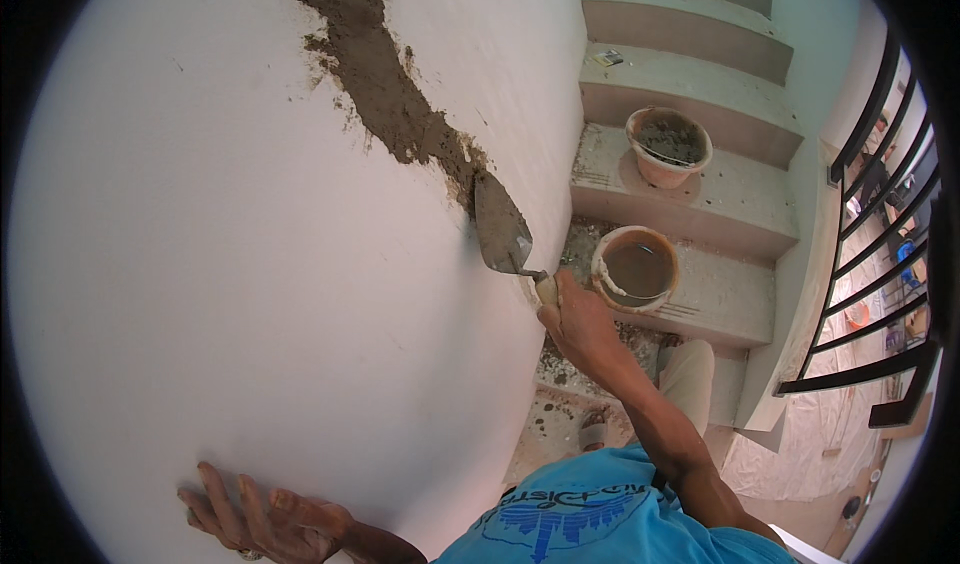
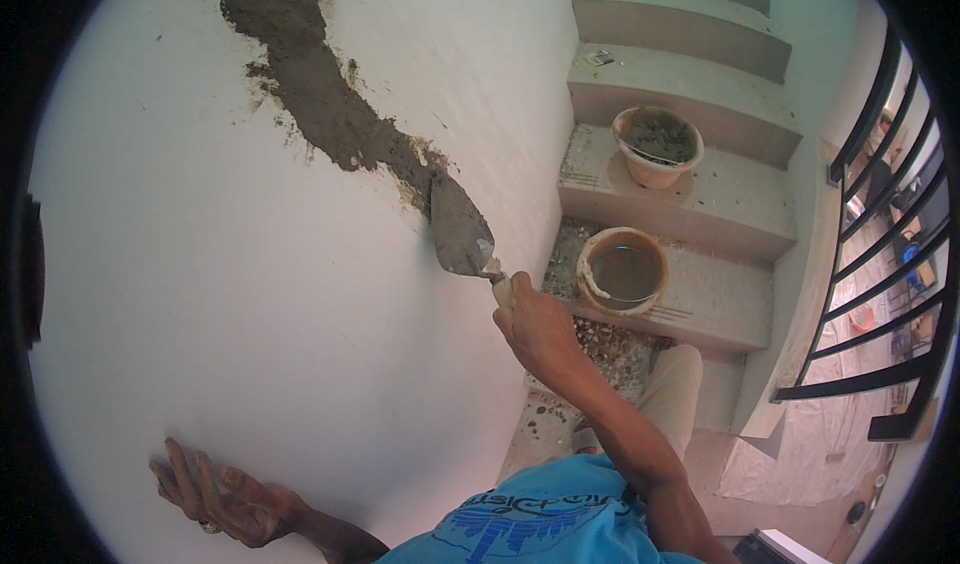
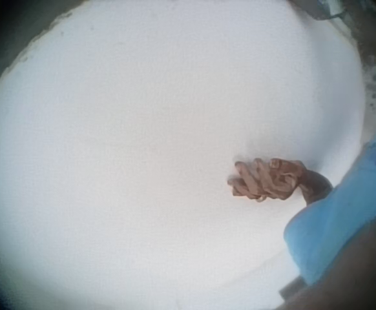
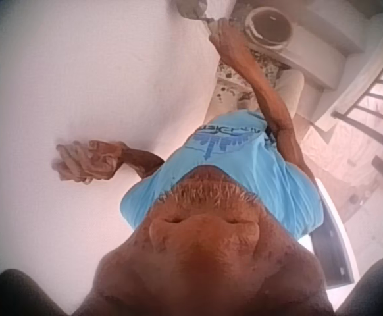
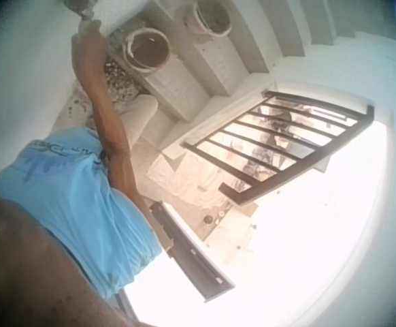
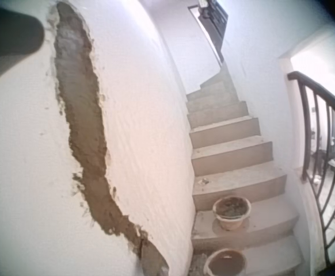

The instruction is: The person uses a trowel to apply a grey cement-like substance into a vertical crack on a white wall. They repeatedly scoop material from a bucket placed on the stairs and smooth the patch along the crack.

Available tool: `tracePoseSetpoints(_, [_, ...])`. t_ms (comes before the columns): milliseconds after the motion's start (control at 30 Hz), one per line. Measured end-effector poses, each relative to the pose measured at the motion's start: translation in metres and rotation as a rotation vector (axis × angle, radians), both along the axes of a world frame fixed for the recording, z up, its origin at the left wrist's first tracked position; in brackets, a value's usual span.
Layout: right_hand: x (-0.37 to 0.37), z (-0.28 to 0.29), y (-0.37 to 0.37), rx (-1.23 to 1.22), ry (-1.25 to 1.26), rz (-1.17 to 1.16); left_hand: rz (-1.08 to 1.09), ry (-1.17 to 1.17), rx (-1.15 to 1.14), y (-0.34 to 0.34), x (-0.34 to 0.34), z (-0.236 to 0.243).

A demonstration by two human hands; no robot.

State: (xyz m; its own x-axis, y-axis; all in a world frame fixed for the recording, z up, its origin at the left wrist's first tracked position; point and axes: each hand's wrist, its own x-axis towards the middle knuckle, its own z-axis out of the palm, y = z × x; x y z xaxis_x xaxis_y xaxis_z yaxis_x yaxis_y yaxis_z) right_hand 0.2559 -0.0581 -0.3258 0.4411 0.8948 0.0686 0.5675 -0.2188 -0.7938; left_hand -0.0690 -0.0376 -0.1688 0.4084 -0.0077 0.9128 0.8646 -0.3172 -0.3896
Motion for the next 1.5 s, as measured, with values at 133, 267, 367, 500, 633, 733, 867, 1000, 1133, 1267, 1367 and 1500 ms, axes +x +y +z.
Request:
tracePoseSetpoints(133, [-0.003,0.02,0.002,0.054,0.077,-0.013,-0.011,0.021,0.003,0.001,-0.001,0.001])
tracePoseSetpoints(267, [-0.009,0.03,0.017,0.078,0.075,-0.011,-0.007,0.018,0.003,0.0,-0.001,0.001])
tracePoseSetpoints(367, [-0.015,-0.005,0.016,0.002,0.064,-0.002,0.006,-0.016,-0.015,-0.004,0.002,0.002])
tracePoseSetpoints(500, [-0.012,-0.02,-0.01,0.0,0.052,0.0,-0.005,-0.016,-0.022,-0.002,0.005,0.001])
tracePoseSetpoints(633, [-0.003,-0.002,-0.003,0.116,0.039,-0.019,0.012,-0.004,-0.004,-0.001,0.0,-0.001])
tracePoseSetpoints(733, [0.007,0.011,0.005,0.176,0.113,0.0,0.0,-0.01,-0.009,0.0,-0.001,-0.002])
tracePoseSetpoints(867, [0.007,0.03,0.012,0.2,0.209,0.038,0.017,0.003,-0.008,-0.001,-0.003,-0.001])
tracePoseSetpoints(1000, [0.004,0.043,0.022,0.198,0.103,0.028,0.061,0.033,-0.057,-0.004,-0.011,-0.002])
tracePoseSetpoints(1133, [-0.007,0.043,0.029,0.243,0.07,0.03,0.058,0.036,-0.04,-0.006,-0.011,-0.002])
tracePoseSetpoints(1267, [-0.016,0.035,0.036,0.146,0.082,-0.009,0.021,0.006,-0.018,-0.004,0.003,-0.001])
tracePoseSetpoints(1367, [-0.021,0.016,0.033,0.115,0.087,-0.005,0.051,0.013,-0.017,-0.004,0.002,0.0])
tracePoseSetpoints(1500, [-0.017,0.009,0.016,0.109,0.109,0.041,0.065,0.016,-0.013,-0.004,0.003,0.0])
